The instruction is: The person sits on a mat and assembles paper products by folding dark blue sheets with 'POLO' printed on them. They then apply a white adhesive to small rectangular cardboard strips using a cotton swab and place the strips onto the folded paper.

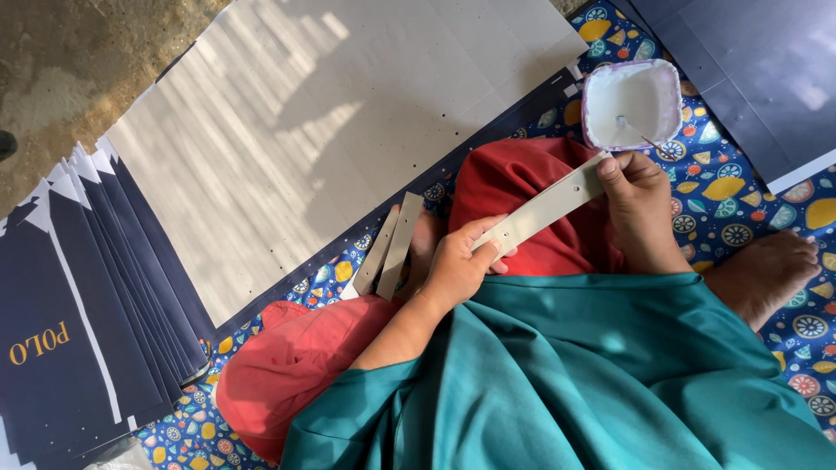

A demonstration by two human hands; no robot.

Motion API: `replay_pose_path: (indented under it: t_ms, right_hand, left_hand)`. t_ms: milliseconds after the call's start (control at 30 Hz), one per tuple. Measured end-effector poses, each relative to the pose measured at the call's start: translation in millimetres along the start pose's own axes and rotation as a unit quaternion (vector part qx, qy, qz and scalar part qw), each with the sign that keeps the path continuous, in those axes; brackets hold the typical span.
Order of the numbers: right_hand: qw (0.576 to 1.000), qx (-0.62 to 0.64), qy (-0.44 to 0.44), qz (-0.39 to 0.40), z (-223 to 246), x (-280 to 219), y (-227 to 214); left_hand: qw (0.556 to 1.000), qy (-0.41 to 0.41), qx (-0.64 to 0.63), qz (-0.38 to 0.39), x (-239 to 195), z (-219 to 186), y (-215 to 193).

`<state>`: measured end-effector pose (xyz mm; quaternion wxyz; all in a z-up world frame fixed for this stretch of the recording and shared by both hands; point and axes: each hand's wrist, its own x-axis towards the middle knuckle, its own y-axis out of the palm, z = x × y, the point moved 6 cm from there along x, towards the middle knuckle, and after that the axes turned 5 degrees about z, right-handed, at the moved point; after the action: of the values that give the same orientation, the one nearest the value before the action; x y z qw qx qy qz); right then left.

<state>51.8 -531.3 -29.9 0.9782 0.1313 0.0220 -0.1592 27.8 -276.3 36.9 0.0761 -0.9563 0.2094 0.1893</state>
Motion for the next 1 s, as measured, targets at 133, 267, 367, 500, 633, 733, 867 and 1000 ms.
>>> replay_pose_path:
  t_ms: [133,267,367,500,633,733,867,1000]
  right_hand:
    - [1.000,0.003,-0.001,0.006,-6,2,-2]
    - [1.000,-0.009,0.002,0.000,1,-1,3]
    - [1.000,-0.002,0.000,0.000,-8,1,-2]
    - [1.000,-0.002,-0.001,-0.001,-9,2,-4]
    - [1.000,-0.010,-0.001,-0.003,-7,2,-4]
    - [1.000,-0.015,-0.002,-0.003,-11,2,-6]
    - [1.000,-0.011,-0.008,-0.006,-10,2,-6]
    - [1.000,-0.015,-0.010,-0.003,-14,4,-7]
  left_hand:
    - [1.000,0.005,0.010,0.008,-2,-3,1]
    - [1.000,0.007,0.017,0.006,-4,-10,0]
    - [1.000,0.008,0.026,0.006,-4,-11,0]
    - [0.999,0.010,0.039,-0.001,-3,-6,1]
    - [0.999,0.010,0.047,-0.024,-2,-4,1]
    - [0.997,0.016,0.063,-0.029,-2,-1,2]
    - [0.996,0.022,0.086,-0.028,-3,-3,2]
    - [0.996,0.026,0.084,-0.028,-3,-4,2]
